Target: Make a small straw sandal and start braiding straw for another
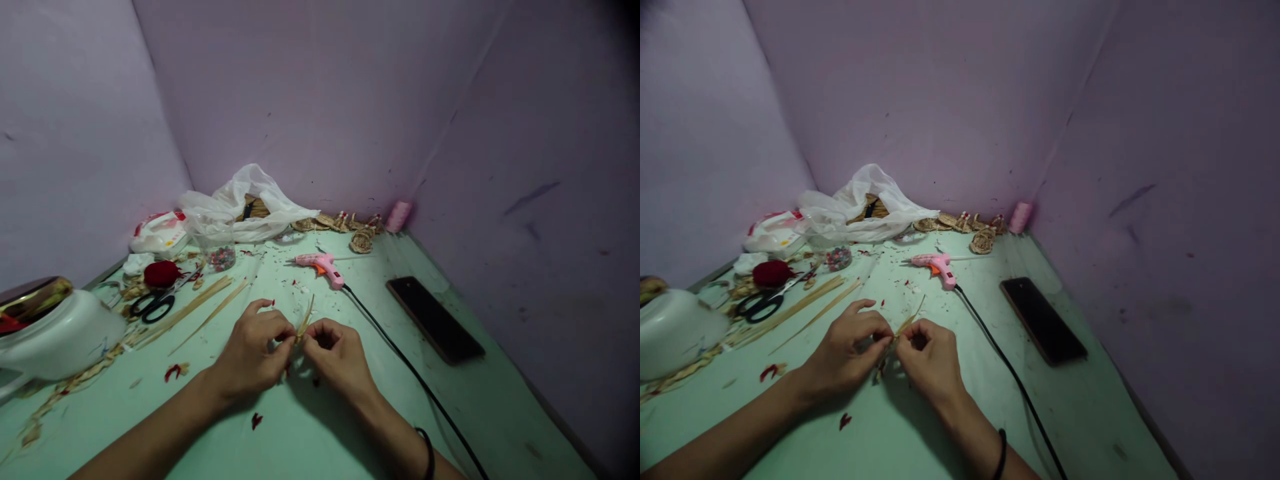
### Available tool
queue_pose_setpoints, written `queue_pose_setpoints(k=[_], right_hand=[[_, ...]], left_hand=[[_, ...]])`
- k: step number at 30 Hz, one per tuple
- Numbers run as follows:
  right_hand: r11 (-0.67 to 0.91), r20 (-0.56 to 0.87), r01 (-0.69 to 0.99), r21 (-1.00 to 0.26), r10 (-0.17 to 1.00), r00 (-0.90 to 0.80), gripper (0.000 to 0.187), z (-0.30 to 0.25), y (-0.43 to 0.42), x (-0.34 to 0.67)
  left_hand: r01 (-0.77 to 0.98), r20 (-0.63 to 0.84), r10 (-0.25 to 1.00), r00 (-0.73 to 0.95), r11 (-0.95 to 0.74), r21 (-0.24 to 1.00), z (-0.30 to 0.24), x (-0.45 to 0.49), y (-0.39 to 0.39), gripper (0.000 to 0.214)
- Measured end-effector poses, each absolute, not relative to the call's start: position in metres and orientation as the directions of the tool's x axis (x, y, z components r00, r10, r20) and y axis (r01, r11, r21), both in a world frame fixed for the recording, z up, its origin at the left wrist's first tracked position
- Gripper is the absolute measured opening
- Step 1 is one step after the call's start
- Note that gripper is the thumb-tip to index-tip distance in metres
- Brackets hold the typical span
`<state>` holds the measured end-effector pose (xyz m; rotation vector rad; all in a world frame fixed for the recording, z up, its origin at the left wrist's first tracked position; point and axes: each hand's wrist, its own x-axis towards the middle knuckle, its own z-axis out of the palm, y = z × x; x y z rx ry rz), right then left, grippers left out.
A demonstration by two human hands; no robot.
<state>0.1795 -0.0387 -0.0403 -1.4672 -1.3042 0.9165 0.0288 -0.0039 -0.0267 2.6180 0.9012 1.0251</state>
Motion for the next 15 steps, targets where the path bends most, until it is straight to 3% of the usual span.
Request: queue_pose_setpoints(k=[8,12,15], right_hand=[[0.189,0.274,0.531,-0.826,0.958,0.085,0.01,-0.0437,-0.0426,0.1798],[0.24,0.308,0.557,-0.795,0.951,0.031,0.011,-0.0433,-0.0437,0.1806],[0.223,0.296,0.555,-0.801,0.954,0.045,0.01,-0.043,-0.0431,0.1807]], left_hand=[[0.495,0.606,0.457,0.651,-0.861,0.118,-0.0216,0.0291,-0.0089,0.013],[0.507,0.583,0.448,0.678,-0.859,0.071,-0.0208,0.0301,-0.0098,0.013],[0.497,0.586,0.467,0.662,-0.859,0.123,-0.0218,0.0308,-0.0094,0.012]])
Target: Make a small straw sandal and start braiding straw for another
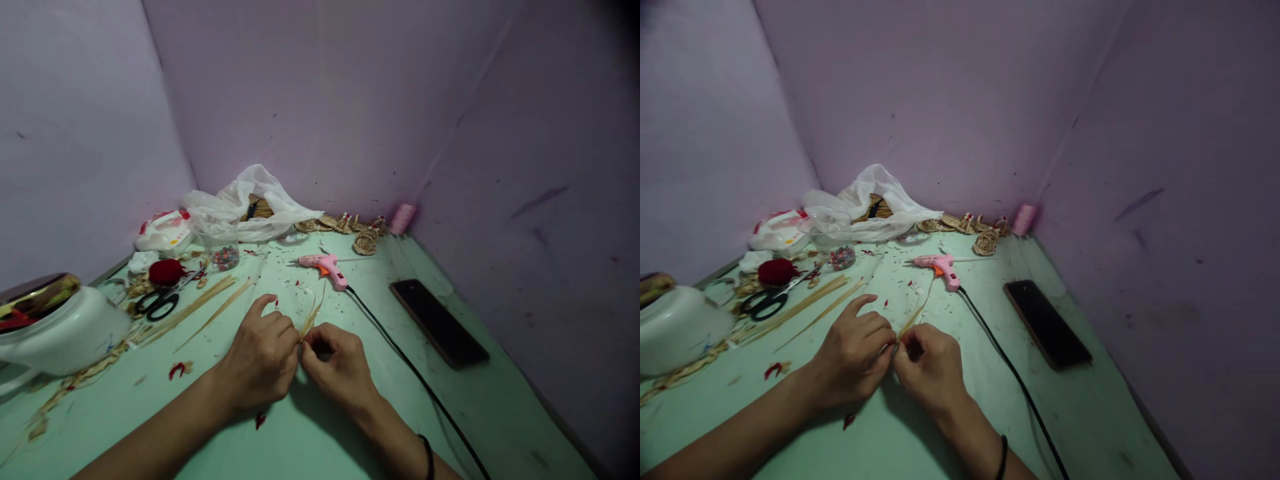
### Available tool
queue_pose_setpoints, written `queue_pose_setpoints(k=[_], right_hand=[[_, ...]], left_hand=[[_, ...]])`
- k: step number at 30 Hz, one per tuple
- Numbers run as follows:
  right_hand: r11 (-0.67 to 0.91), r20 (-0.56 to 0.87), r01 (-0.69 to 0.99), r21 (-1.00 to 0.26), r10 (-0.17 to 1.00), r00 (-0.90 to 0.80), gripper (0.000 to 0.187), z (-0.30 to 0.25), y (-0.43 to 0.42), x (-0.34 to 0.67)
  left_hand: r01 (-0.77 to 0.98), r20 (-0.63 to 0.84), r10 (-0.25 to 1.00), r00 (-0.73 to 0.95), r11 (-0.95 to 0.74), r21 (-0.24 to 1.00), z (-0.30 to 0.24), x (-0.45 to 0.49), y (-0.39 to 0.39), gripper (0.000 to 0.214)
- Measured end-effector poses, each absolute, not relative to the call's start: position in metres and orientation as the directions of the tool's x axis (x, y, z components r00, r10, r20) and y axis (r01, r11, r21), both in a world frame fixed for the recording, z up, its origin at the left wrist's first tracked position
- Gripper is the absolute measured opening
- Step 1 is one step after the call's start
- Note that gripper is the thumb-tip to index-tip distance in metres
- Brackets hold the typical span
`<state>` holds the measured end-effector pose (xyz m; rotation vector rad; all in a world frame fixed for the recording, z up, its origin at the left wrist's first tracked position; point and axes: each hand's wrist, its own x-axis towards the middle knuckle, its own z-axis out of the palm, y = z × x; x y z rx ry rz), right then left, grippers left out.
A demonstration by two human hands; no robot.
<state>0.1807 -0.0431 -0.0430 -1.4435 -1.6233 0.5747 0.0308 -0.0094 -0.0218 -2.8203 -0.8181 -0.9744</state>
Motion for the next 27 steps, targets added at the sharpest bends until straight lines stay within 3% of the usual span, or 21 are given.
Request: queue_pose_setpoints(k=[6,16,19,23,25,27], right_hand=[[0.134,0.199,0.46,-0.877,0.975,0.095,0.011,-0.044,-0.04,0.181],[0.18,0.254,0.51,-0.841,0.964,0.078,0.011,-0.041,-0.043,0.179],[0.159,0.231,0.495,-0.854,0.969,0.088,0.01,-0.04,-0.043,0.178],[0.097,0.155,0.394,-0.914,0.981,0.118,0.01,-0.04,-0.041,0.178],[0.057,0.108,0.334,-0.941,0.985,0.136,0.011,-0.04,-0.04,0.178],[0.027,0.073,0.283,-0.959,0.986,0.151,0.011,-0.041,-0.039,0.178]], left_hand=[[0.518,0.474,0.714,0.516,-0.7,0.491,-0.026,0.03,-0.006,0.009],[0.492,0.497,0.651,0.575,-0.759,0.425,-0.027,0.028,-0.007,0.009],[0.503,0.402,0.746,0.531,-0.659,0.559,-0.024,0.03,-0.007,0.011],[0.462,0.075,0.909,0.409,-0.277,0.843,-0.017,0.033,-0.007,0.013],[0.436,0.016,0.917,0.398,-0.204,0.877,-0.016,0.033,-0.007,0.013],[0.451,0.043,0.912,0.407,-0.241,0.859,-0.016,0.034,-0.007,0.013]])
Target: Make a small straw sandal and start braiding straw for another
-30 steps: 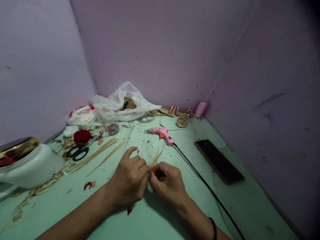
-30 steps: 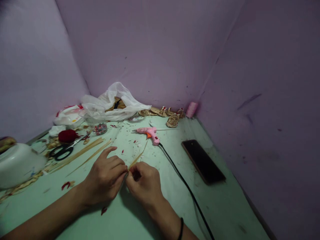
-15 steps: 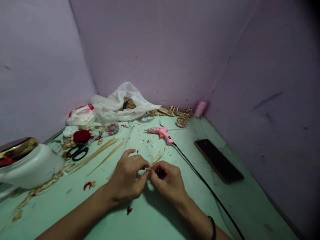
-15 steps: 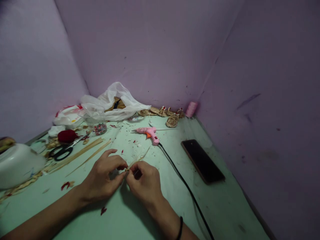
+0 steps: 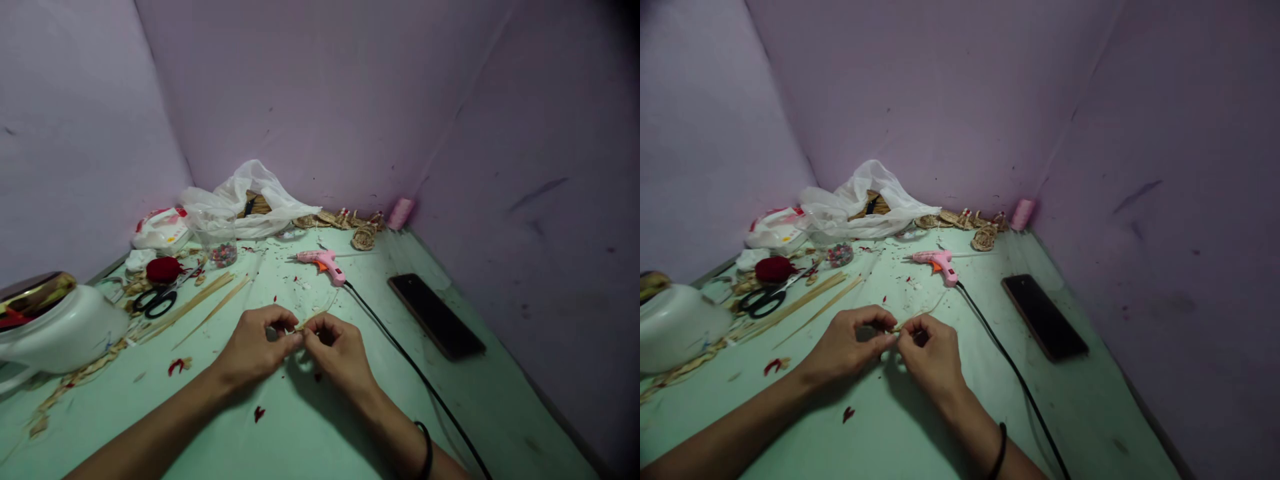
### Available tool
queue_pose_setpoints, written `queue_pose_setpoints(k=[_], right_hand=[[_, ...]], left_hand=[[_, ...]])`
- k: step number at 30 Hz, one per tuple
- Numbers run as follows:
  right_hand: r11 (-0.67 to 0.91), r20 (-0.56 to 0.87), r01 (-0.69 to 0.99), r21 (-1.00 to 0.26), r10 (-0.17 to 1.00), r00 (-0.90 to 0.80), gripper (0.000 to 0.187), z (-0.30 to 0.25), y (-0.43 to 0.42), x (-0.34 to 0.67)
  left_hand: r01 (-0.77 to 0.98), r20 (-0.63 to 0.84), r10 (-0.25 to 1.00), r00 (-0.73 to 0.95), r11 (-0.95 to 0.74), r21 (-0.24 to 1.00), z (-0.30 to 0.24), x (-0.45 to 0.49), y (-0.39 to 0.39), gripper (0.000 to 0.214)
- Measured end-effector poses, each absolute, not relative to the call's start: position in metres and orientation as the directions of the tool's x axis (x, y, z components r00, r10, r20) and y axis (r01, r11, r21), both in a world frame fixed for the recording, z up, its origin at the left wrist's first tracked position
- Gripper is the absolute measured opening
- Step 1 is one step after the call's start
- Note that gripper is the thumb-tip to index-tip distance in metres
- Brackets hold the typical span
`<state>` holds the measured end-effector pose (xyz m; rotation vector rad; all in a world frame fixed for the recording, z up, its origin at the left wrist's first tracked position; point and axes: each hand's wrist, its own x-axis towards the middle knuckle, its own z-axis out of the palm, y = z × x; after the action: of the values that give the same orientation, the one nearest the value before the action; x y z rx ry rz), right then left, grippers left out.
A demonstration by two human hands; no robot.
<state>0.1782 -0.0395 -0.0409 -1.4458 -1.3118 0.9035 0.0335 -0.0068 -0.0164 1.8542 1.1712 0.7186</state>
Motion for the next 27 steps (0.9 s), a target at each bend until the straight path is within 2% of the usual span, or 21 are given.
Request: queue_pose_setpoints(k=[2,4,8,10,12,13,15,17,19,21,23,25,27], right_hand=[[0.021,0.063,0.264,-0.964,0.987,0.149,0.012,-0.041,-0.039,0.179],[0.039,0.082,0.287,-0.957,0.987,0.138,0.011,-0.041,-0.039,0.179],[0.1,0.156,0.382,-0.919,0.981,0.116,0.01,-0.042,-0.041,0.178],[0.124,0.186,0.422,-0.898,0.977,0.109,0.01,-0.042,-0.041,0.178],[0.137,0.206,0.452,-0.882,0.973,0.108,0.01,-0.042,-0.042,0.179],[0.139,0.209,0.458,-0.878,0.972,0.105,0.01,-0.043,-0.042,0.179],[0.135,0.203,0.458,-0.879,0.974,0.103,0.01,-0.044,-0.042,0.179],[0.118,0.182,0.446,-0.887,0.978,0.103,0.011,-0.046,-0.042,0.178],[0.098,0.163,0.447,-0.889,0.981,0.109,0.012,-0.044,-0.042,0.176],[0.077,0.144,0.46,-0.885,0.983,0.113,0.014,-0.038,-0.043,0.178],[0.076,0.163,0.507,-0.859,0.978,0.13,0.014,-0.024,-0.047,0.189],[0.071,0.224,0.611,-0.788,0.958,0.178,0.015,-0.007,-0.054,0.213],[-0.022,0.266,0.74,-0.673,0.926,0.269,0.019,0.007,-0.059,0.248]], left_hand=[[0.487,0.096,0.905,0.413,-0.309,0.817,-0.019,0.034,-0.007,0.011],[0.516,0.219,0.886,0.409,-0.422,0.745,-0.022,0.034,-0.008,0.007],[0.511,0.52,0.71,0.474,-0.703,0.494,-0.027,0.034,-0.011,0.009],[0.506,0.564,0.635,0.527,-0.768,0.392,-0.028,0.034,-0.011,0.013],[0.514,0.56,0.618,0.551,-0.781,0.355,-0.029,0.034,-0.011,0.014],[0.521,0.542,0.639,0.546,-0.766,0.377,-0.029,0.034,-0.011,0.013],[0.539,0.456,0.738,0.497,-0.675,0.505,-0.027,0.035,-0.011,0.011],[0.536,0.284,0.855,0.433,-0.498,0.682,-0.024,0.035,-0.012,0.01],[0.513,0.128,0.907,0.402,-0.339,0.789,-0.021,0.035,-0.012,0.009],[0.509,0.08,0.915,0.396,-0.291,0.81,-0.02,0.035,-0.013,0.011],[0.545,0.117,0.92,0.374,-0.32,0.775,-0.021,0.034,-0.014,0.013],[0.593,0.165,0.922,0.349,-0.354,0.723,-0.026,0.032,-0.014,0.016],[0.624,0.194,0.922,0.335,-0.371,0.688,-0.033,0.028,-0.012,0.018]])
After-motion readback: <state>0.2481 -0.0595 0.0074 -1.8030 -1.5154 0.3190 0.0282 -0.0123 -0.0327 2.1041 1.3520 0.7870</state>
